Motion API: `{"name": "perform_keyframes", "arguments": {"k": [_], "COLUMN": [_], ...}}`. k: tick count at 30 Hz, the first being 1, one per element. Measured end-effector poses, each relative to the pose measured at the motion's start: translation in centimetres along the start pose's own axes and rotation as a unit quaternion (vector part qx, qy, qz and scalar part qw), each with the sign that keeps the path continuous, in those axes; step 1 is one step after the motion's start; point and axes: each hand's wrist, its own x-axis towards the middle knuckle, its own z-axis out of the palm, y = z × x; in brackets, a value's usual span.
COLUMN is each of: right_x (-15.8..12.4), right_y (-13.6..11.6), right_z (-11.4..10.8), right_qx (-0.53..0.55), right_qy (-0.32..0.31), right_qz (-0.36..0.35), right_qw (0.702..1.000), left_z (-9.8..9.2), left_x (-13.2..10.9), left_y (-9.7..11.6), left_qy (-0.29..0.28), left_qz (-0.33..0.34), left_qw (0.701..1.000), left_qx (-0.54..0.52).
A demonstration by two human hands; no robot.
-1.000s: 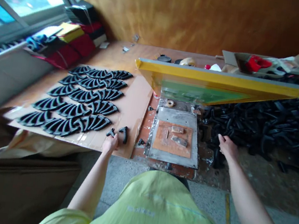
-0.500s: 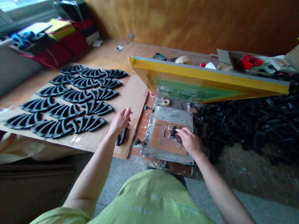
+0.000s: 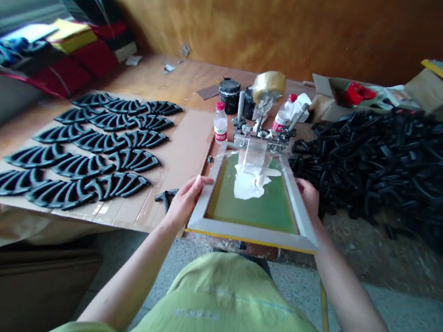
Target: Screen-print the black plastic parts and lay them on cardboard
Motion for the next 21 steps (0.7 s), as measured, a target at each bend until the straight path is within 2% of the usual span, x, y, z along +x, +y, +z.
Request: {"name": "perform_keyframes", "arguments": {"k": [2,4,6,8,10,12,15,17,19,21], "right_x": [2.3,4.5,5.7,5.8,4.5,2.3,-0.5,-1.0,-0.7,-0.4], "right_y": [-0.9,-3.2,-6.0,-8.2,-9.4,-9.5,-8.6,-8.1,-8.0,-8.2], "right_z": [-0.5,0.1,1.3,2.6,3.4,3.4,2.1,1.1,0.6,1.0], "right_qx": [0.006,-0.007,-0.044,-0.084,-0.106,-0.117,-0.108,-0.081,-0.060,-0.064], "right_qy": [0.038,0.026,-0.040,-0.131,-0.209,-0.255,-0.300,-0.328,-0.338,-0.303], "right_qz": [-0.005,-0.052,-0.110,-0.134,-0.135,-0.149,-0.218,-0.258,-0.270,-0.246], "right_qw": [0.999,0.998,0.992,0.979,0.963,0.948,0.923,0.905,0.899,0.918], "left_z": [-0.7,-0.9,-0.9,-1.1,-1.4,-1.6,-1.7,-1.5,-1.3,-1.1], "left_x": [-0.4,0.1,1.0,1.8,2.3,2.4,2.3,2.1,2.0,1.9], "left_y": [-3.6,-6.8,-9.0,-10.4,-11.0,-11.1,-10.9,-10.7,-10.5,-10.3], "left_qy": [-0.008,-0.004,0.004,0.006,0.002,-0.001,-0.005,-0.009,-0.009,-0.006], "left_qz": [-0.052,-0.065,-0.063,-0.063,-0.072,-0.086,-0.098,-0.100,-0.097,-0.090], "left_qw": [0.998,0.997,0.996,0.995,0.993,0.991,0.990,0.991,0.992,0.993], "left_qx": [0.025,0.044,0.063,0.081,0.095,0.100,0.098,0.091,0.081,0.075]}}
